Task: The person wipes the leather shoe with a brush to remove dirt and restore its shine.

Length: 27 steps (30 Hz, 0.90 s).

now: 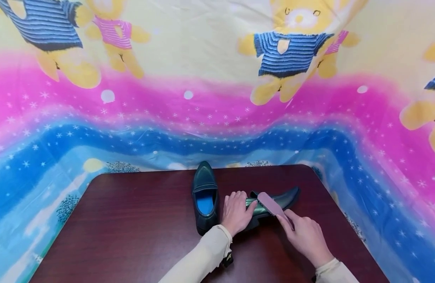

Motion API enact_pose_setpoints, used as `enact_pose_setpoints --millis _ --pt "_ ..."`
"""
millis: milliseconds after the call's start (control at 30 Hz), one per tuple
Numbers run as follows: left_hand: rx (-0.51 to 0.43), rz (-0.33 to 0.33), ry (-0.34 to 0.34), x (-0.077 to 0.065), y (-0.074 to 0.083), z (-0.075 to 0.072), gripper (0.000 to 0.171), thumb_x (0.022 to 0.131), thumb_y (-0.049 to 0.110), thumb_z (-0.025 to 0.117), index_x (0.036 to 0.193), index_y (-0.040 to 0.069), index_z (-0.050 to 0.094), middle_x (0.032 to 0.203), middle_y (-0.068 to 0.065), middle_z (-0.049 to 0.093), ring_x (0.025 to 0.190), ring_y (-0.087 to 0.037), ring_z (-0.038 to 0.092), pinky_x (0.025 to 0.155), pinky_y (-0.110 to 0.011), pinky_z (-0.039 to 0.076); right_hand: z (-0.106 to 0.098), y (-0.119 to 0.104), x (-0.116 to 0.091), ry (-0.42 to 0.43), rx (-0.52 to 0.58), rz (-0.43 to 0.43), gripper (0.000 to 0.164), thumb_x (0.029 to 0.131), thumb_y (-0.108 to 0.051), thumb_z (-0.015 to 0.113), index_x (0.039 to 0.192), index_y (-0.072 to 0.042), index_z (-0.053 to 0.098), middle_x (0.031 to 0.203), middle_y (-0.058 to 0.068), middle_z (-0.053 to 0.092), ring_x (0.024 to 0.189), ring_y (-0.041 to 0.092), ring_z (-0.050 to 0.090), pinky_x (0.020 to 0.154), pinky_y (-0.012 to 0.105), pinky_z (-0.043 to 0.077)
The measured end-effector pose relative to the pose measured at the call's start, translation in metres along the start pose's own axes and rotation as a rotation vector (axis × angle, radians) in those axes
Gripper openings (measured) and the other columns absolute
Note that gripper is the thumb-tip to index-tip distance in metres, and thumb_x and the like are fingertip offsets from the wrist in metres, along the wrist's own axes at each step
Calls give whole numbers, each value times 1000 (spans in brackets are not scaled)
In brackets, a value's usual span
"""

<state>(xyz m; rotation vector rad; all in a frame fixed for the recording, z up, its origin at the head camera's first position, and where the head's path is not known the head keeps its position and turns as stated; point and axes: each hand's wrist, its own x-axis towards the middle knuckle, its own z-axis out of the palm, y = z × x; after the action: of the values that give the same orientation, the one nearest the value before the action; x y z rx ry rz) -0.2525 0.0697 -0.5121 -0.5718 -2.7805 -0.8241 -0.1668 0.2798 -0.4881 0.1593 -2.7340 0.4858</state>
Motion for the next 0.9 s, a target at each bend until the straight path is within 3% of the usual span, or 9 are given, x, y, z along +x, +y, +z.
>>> enact_pose_setpoints --millis 367,567,767,900 --pt "67 54 98 -3 -9 10 40 101 57 58 87 21 48 76 8 38 74 -8 35 73 -25 30 1 16 6 15 -33 -30 10 94 -31 77 95 -21 75 48 -16 37 45 3 38 48 28 35" --pt "56 78 120 -1 -7 11 40 101 57 58 87 21 48 76 8 38 75 -9 35 74 -25 31 -13 37 15 -43 -30 11 29 97 -36 73 113 -13 80 52 -12 53 47 6 45 48 32 38" --pt "118 119 133 -4 -6 12 41 102 58 55 86 20 49 76 8 39 75 -10 35 74 -25 29 -24 61 19 -62 -73 104 39 99 -39 70 120 -7 77 50 -3 52 45 15 40 45 33 30" --pt "128 122 143 -6 -6 11 42 102 58 55 86 20 48 76 7 38 73 -10 34 73 -25 28 -25 66 19 -50 -91 100 39 100 -38 69 120 -5 76 54 -3 56 47 15 45 45 35 36"
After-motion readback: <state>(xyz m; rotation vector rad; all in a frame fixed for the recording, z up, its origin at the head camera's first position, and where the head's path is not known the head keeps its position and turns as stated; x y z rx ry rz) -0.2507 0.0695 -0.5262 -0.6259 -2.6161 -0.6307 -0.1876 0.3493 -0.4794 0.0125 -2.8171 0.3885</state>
